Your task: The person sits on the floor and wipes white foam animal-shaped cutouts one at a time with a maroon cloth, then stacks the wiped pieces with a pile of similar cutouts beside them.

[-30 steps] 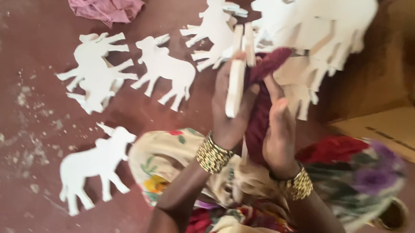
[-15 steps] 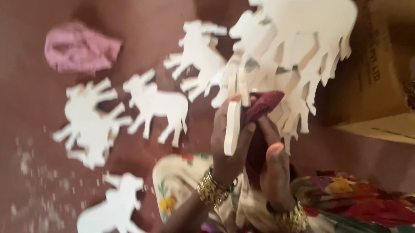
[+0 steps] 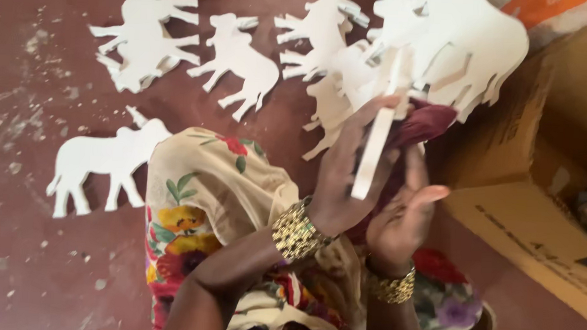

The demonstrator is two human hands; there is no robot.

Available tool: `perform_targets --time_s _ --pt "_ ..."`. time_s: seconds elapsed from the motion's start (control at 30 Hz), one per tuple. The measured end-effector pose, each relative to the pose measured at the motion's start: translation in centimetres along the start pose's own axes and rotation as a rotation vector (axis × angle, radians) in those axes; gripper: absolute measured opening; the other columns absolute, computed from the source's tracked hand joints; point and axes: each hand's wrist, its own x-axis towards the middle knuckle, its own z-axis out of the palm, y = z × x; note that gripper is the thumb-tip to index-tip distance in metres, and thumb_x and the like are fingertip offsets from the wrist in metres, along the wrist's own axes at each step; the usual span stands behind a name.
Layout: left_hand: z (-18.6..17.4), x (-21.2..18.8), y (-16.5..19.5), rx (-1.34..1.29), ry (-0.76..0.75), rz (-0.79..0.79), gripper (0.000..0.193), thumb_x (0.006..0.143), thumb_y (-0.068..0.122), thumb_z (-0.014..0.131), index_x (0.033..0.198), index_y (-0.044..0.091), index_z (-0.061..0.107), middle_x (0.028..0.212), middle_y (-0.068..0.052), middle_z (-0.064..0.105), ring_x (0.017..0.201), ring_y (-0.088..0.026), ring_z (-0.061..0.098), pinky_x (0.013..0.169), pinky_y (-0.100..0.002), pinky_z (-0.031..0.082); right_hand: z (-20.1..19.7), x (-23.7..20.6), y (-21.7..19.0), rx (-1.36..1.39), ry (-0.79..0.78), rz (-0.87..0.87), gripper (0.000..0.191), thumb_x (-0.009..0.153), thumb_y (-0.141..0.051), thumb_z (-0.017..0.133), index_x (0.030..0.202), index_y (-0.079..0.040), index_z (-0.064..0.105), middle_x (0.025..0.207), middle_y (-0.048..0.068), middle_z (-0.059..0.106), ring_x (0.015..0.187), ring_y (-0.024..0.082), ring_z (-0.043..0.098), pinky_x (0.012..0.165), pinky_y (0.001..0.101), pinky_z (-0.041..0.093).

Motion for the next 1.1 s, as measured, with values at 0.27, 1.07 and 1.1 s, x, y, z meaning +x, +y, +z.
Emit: perform_targets --time_s 0.27,1.07,1.1 --pt "0.1 -1.3 1.9 -0.138 -0.092 0.083 0.058 0.104 -0.012 0.060 0.154 0.007 0.036 0.140 -0.009 0.059 0.128 -0.018 0.064 0.111 -0.027 0.054 0.5 -2.3 -2.2 -0.297 0.074 -0.238 0.080 0.118 -0.054 0.019 0.155 0.012 0.045 0.157 0.019 0.049 0.150 0.024 0.043 0.133 0.0390 0.029" --pt "-7.7 -3.1 1.5 -0.484 -0.223 -0.003 0.056 0.109 -0.012 0.060 0.157 0.004 0.037 0.142 -0.007 0.058 0.129 -0.014 0.056 0.119 -0.027 0.046 10.7 -6.2 -3.4 -0.557 0.135 -0.200 0.081 0.118 -0.058 0.017 0.154 0.010 0.042 0.159 0.018 0.046 0.151 0.025 0.043 0.131 0.0369 0.030" --pt "-7.4 -3.0 1.3 -0.467 -0.232 -0.001 0.054 0.109 -0.010 0.061 0.155 0.004 0.038 0.144 -0.008 0.057 0.129 -0.015 0.055 0.120 -0.028 0.046 10.6 -6.3 -3.2 -0.539 0.166 -0.177 0.082 0.116 -0.058 0.017 0.155 0.010 0.042 0.161 0.019 0.045 0.152 0.026 0.042 0.132 0.0381 0.030"
